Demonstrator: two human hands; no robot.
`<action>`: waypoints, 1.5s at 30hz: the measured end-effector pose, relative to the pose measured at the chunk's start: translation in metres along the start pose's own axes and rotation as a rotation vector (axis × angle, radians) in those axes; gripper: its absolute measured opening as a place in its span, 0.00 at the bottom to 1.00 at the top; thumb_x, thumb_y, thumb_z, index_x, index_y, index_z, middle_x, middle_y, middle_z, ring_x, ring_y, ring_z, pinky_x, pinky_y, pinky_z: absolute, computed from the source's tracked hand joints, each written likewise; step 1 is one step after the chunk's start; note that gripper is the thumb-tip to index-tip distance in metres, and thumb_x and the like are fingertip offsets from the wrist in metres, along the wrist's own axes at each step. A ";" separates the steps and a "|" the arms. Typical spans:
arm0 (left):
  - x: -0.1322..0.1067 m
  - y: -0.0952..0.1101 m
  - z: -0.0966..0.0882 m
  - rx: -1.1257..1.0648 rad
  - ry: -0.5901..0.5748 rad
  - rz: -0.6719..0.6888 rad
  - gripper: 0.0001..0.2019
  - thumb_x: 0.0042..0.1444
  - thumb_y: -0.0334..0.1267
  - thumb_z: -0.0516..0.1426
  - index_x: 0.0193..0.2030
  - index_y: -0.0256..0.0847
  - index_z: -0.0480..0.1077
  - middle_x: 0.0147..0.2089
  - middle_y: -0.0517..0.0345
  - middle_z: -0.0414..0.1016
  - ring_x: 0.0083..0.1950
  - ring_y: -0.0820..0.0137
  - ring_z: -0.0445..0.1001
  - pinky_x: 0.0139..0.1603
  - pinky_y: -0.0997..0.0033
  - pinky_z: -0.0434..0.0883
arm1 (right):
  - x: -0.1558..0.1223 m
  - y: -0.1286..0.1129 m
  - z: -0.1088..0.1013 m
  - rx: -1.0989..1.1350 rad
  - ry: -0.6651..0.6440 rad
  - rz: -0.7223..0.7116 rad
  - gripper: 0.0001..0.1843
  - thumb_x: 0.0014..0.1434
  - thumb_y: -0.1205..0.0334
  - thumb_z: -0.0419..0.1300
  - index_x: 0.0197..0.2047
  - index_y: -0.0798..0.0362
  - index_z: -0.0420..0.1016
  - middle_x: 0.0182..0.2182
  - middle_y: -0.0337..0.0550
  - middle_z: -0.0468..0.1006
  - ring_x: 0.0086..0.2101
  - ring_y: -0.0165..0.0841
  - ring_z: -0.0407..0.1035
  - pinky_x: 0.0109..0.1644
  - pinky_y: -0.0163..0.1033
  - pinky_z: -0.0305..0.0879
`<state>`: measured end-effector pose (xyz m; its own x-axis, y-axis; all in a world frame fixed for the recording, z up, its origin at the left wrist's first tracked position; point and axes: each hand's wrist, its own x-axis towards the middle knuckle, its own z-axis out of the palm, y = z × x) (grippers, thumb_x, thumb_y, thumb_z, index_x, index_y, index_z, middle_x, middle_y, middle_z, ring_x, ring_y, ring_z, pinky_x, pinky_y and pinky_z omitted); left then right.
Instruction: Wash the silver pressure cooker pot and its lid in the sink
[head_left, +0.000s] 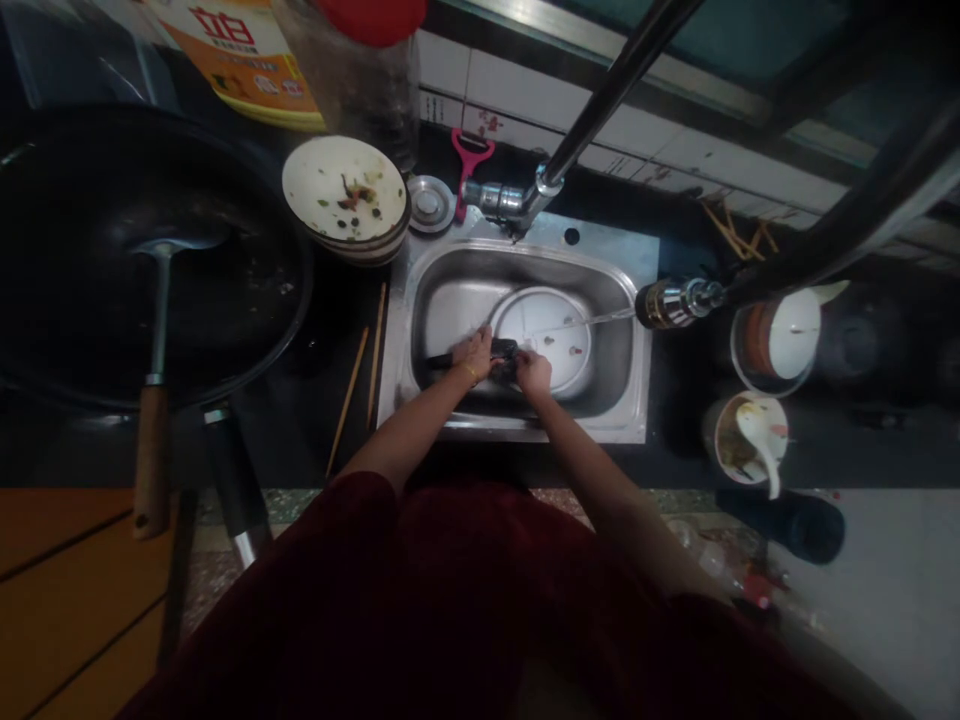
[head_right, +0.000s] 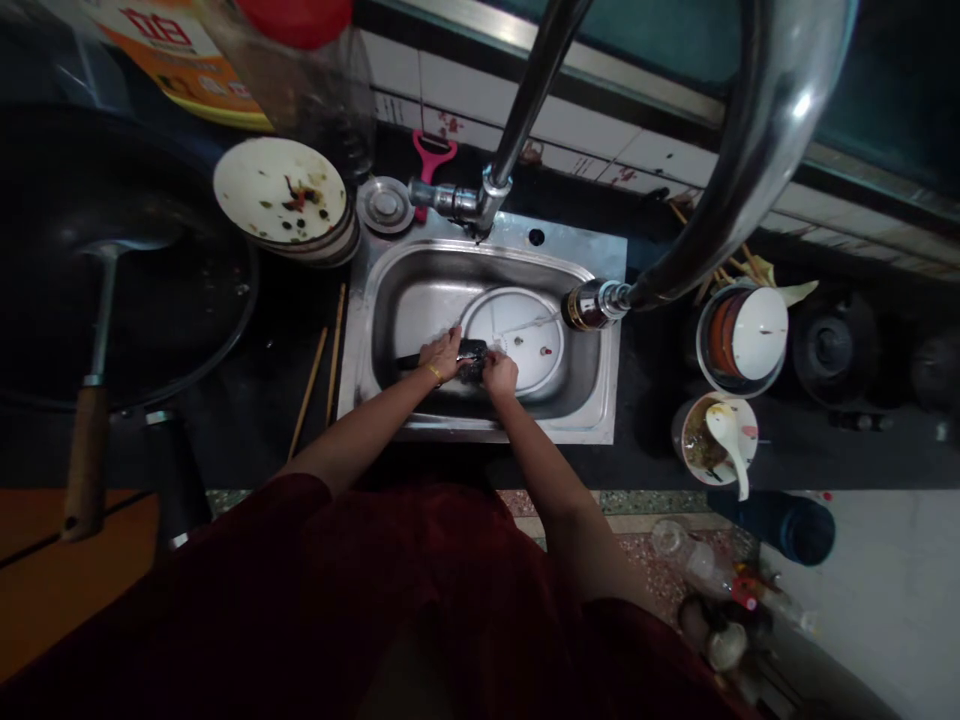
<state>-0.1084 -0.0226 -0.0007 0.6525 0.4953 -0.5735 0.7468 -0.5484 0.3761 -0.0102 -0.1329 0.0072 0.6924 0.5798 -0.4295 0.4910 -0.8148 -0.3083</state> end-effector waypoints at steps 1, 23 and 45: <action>0.001 0.000 0.000 -0.002 0.007 0.001 0.38 0.60 0.55 0.50 0.71 0.41 0.41 0.65 0.39 0.59 0.59 0.54 0.67 0.56 0.57 0.66 | 0.001 0.000 0.000 0.004 0.010 -0.001 0.16 0.61 0.65 0.51 0.45 0.56 0.79 0.39 0.51 0.81 0.41 0.38 0.74 0.46 0.37 0.63; 0.000 -0.001 0.006 -0.014 0.014 0.003 0.41 0.58 0.55 0.52 0.72 0.41 0.39 0.69 0.40 0.53 0.61 0.53 0.65 0.57 0.56 0.65 | -0.006 0.014 -0.016 -0.215 0.053 -0.224 0.17 0.63 0.61 0.50 0.43 0.58 0.77 0.41 0.54 0.74 0.43 0.41 0.65 0.50 0.42 0.60; 0.000 0.001 0.006 -0.017 0.016 -0.002 0.40 0.58 0.51 0.53 0.71 0.39 0.40 0.68 0.40 0.54 0.61 0.53 0.65 0.57 0.55 0.65 | 0.012 -0.011 0.002 -0.023 0.115 -0.036 0.22 0.61 0.68 0.45 0.49 0.62 0.76 0.44 0.57 0.77 0.46 0.40 0.69 0.54 0.42 0.60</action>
<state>-0.1083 -0.0271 -0.0048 0.6527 0.5071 -0.5628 0.7502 -0.5361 0.3870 -0.0085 -0.1165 0.0033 0.7293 0.6058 -0.3180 0.5279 -0.7939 -0.3017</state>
